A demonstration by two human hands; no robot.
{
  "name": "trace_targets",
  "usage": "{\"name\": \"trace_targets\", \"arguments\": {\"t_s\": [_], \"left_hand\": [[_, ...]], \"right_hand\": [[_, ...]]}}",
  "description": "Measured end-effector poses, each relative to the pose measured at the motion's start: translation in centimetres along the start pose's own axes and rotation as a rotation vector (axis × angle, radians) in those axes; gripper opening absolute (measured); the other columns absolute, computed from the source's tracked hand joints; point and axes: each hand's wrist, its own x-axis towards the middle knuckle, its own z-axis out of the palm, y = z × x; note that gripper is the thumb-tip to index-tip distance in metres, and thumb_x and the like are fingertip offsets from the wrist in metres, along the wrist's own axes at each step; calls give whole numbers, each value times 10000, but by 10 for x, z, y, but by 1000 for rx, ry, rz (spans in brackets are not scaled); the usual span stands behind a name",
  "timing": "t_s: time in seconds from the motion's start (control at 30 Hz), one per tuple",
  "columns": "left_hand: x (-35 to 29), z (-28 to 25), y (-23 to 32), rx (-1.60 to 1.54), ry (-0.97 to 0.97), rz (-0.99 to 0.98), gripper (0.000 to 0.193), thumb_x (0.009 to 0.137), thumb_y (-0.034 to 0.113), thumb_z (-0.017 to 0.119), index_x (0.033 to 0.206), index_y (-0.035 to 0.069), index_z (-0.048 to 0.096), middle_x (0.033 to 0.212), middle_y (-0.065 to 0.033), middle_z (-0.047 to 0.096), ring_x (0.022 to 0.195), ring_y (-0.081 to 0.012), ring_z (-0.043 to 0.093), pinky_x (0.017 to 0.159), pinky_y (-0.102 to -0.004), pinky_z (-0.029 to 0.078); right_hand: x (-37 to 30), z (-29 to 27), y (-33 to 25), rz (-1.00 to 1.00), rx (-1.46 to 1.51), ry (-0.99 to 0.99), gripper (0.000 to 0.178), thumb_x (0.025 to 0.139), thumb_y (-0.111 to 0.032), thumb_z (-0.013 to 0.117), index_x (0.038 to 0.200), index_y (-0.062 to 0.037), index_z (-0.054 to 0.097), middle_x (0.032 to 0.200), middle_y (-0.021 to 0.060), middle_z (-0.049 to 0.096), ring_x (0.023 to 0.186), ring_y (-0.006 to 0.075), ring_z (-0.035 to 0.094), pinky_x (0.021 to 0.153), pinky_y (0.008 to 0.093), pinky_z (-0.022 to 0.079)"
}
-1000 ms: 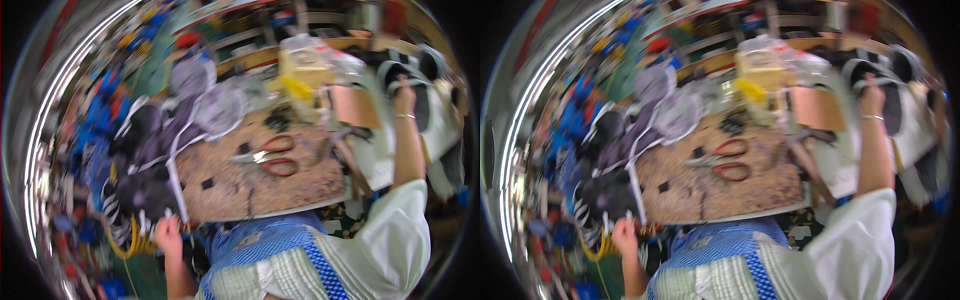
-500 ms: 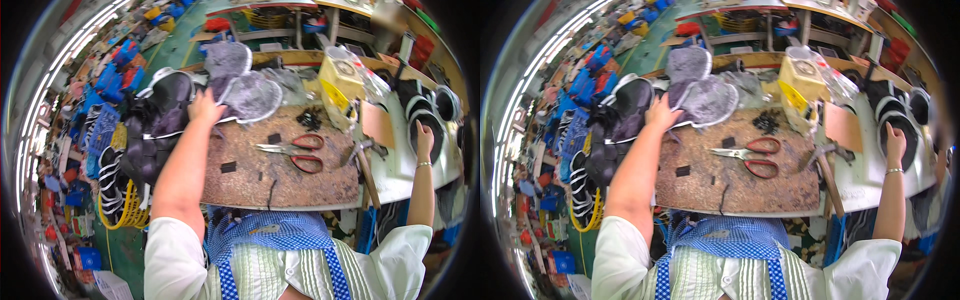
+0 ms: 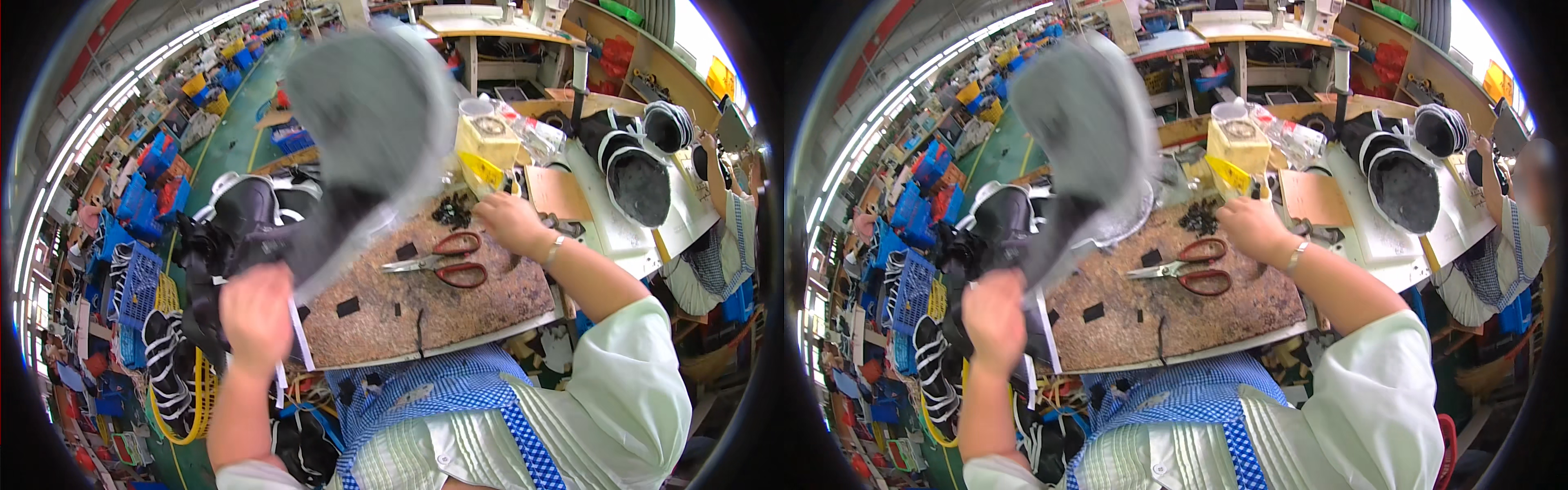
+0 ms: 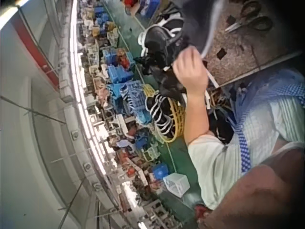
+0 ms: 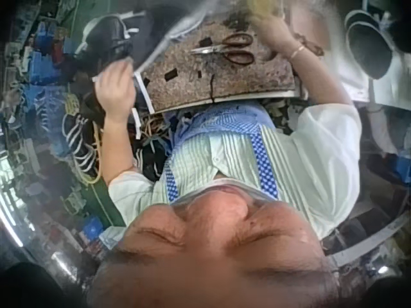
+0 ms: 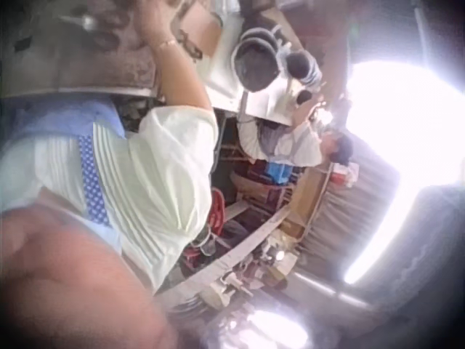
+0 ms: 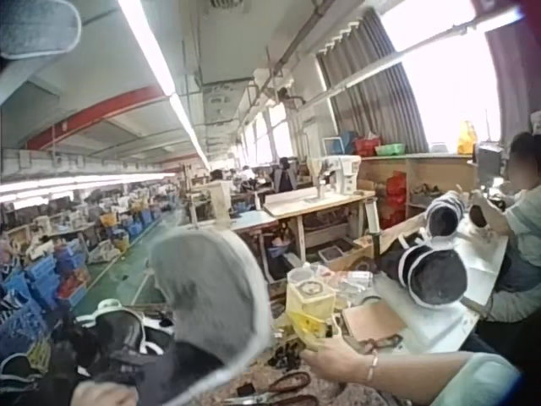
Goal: The person assembles boot uppers by peeling adhesive strips, attaching and pressing furry linings and zipper sections together by hand, and trimming excess material with scissors.
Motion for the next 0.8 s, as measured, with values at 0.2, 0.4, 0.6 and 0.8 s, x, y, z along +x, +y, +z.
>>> {"name": "trace_targets", "arguments": {"t_s": [0.2,0.4,0.6,0.8], "left_hand": [[-96,16,54,-31,-387,19,320,778,107,556,1074,29,650,1124,-74,640,1094,-244,572,840,-399,415],[-144,30,86,-22,-349,-448,418,770,43,547,1180,62,625,1301,-145,541,1217,-336,496,1007,-496,362],[-178,13,76,-73,33,-945,349,800,-42,545,1141,11,593,1176,-163,581,1075,-306,569,907,-377,451],[-179,19,58,-1242,156,-1826,218,957,201,590,1106,48,547,906,-91,671,720,-154,659,606,-224,460]], "right_hand": [[65,65,8,-30,-186,-51,133,812,-135,554,876,-92,663,969,112,642,943,258,617,797,381,500],[84,79,7,-153,-275,-133,126,796,-155,559,765,-120,675,831,63,651,921,237,614,788,379,457],[100,72,18,-112,-103,-148,161,807,-127,534,848,-56,672,937,125,651,956,309,624,833,418,486],[102,69,23,-35,67,-170,219,761,-139,575,928,-40,675,981,161,672,967,324,636,865,418,499]]}}
